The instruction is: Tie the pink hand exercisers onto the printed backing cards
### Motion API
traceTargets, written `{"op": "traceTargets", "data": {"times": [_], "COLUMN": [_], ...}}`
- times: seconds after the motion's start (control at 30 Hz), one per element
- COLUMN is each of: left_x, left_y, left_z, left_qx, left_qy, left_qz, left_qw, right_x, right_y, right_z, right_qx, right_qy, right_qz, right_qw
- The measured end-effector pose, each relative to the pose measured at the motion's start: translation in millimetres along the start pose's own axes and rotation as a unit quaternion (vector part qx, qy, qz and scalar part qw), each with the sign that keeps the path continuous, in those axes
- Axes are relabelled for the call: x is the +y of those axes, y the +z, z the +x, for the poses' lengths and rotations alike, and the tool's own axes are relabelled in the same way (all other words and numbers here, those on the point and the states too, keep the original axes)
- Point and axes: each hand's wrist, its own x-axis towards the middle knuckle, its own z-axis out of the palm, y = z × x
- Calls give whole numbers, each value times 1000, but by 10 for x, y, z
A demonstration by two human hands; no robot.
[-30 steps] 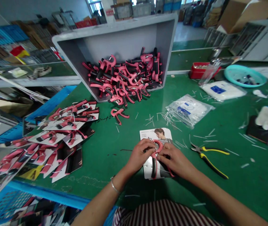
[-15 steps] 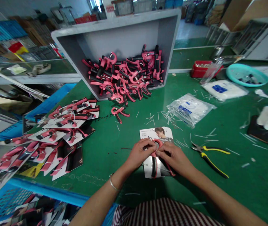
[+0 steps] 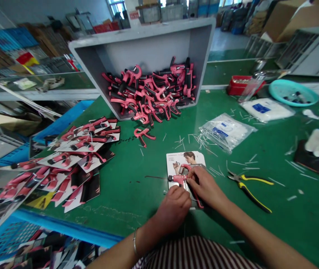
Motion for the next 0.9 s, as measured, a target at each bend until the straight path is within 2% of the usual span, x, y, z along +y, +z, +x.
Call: {"op": "traceTargets", "data": {"times": [0.03, 0.1, 0.17, 0.23, 0.37, 0.53, 0.67, 0.8, 0.9], "left_x": [15, 30, 21, -11, -80, -153, -227, -240, -220], "left_y": [-21, -117, -227, -289, -258, -287, -330, -261, -185], "left_z": [-30, -91, -162, -231, -294, -297, -300, -249, -201], "left_qx": [2, 50, 115, 136, 64, 31, 34, 73, 100], "left_qy": [-11, -76, -160, -205, -212, -238, -230, -219, -234], "left_qz": [2, -11, -19, -14, -46, -146, -264, -301, -325], "left_qw": [1000, 996, 980, 969, 974, 960, 936, 925, 911], "right_x": [-17, -67, -145, -239, -361, -312, -255, -242, -225], "right_y": [-29, -124, -235, -309, -249, -93, -76, -37, -13], "right_z": [-18, -86, -184, -286, -390, -350, -303, -292, -309], "right_qx": [-2, -19, -60, -111, -159, -157, -133, -99, -79], "right_qy": [-6, -29, -70, -113, -140, -115, -100, -74, -52], "right_qz": [1, 1, -23, -76, -161, -81, -27, -11, -28], "right_qw": [1000, 999, 995, 984, 964, 977, 986, 992, 995]}}
